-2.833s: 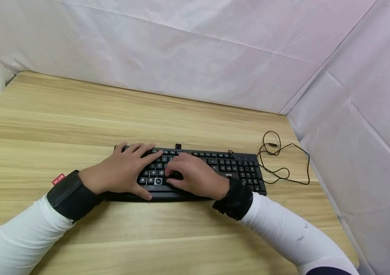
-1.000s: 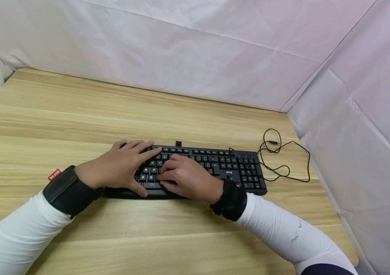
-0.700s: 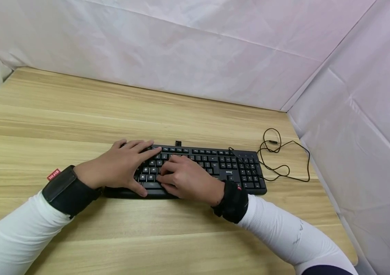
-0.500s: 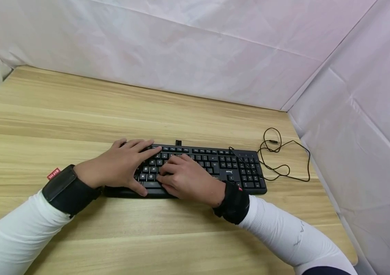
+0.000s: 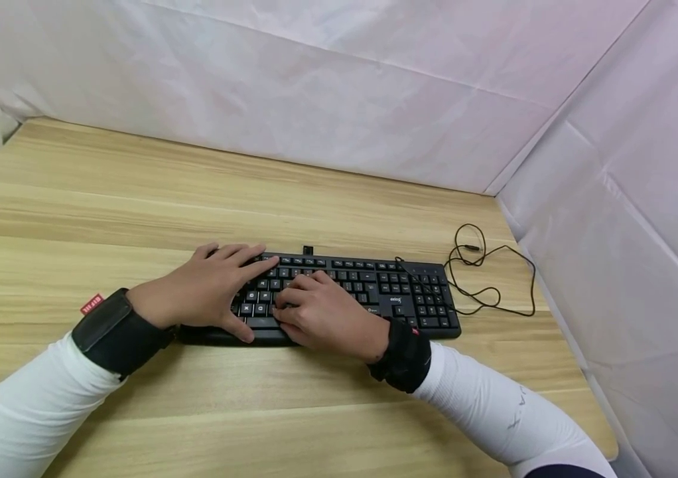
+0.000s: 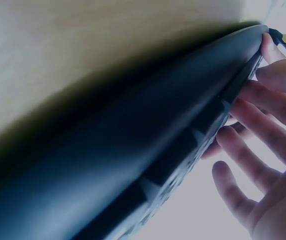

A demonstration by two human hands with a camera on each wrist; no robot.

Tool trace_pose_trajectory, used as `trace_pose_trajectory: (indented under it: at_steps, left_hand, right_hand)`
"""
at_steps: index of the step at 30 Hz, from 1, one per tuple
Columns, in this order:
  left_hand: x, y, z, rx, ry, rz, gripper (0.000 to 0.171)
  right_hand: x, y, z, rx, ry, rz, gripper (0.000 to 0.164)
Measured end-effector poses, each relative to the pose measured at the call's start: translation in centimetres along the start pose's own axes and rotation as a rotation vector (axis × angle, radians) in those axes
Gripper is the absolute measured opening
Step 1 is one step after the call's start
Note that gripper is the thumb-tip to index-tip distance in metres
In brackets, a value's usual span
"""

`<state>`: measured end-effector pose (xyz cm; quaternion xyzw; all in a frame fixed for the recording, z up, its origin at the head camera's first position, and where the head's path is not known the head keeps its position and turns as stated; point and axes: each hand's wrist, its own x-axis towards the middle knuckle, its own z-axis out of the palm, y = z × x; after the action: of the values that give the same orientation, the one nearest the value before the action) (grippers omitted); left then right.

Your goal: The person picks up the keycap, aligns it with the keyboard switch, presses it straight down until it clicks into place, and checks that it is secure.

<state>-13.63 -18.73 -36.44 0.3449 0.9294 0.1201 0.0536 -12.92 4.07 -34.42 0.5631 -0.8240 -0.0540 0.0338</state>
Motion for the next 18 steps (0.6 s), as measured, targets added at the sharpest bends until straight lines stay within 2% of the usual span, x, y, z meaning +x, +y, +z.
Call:
trace_pose_trajectory:
  at_steps: [4, 7, 11, 14, 18]
  left_hand:
    - [-0.1, 0.0, 0.1, -0.002, 0.004, 0.005, 0.119]
    - [0.0, 0.1, 0.2, -0.009, -0.004, -0.007, 0.119]
    - [0.0, 0.3, 0.2, -0.014, -0.012, -0.022, 0.119]
    - [-0.1, 0.4, 0.2, -0.019, -0.011, -0.023, 0.119]
    - [-0.2, 0.3, 0.2, -0.023, -0.002, -0.021, 0.119]
  right_hand:
    - [-0.1, 0.9, -0.3, 0.14, 0.008, 0.019, 0.021]
    - [-0.4, 2.4, -0.8, 0.246, 0.074, 0.054, 0.018]
    - [-0.6, 4.7, -1.6, 0.323, 0.126, 0.167, 0.017]
    - [-0.5, 6.3, -1.7, 0.326, 0.083, 0.27, 0.018]
    - [0.0, 7.8, -1.5, 0.32, -0.008, 0.351, 0.021]
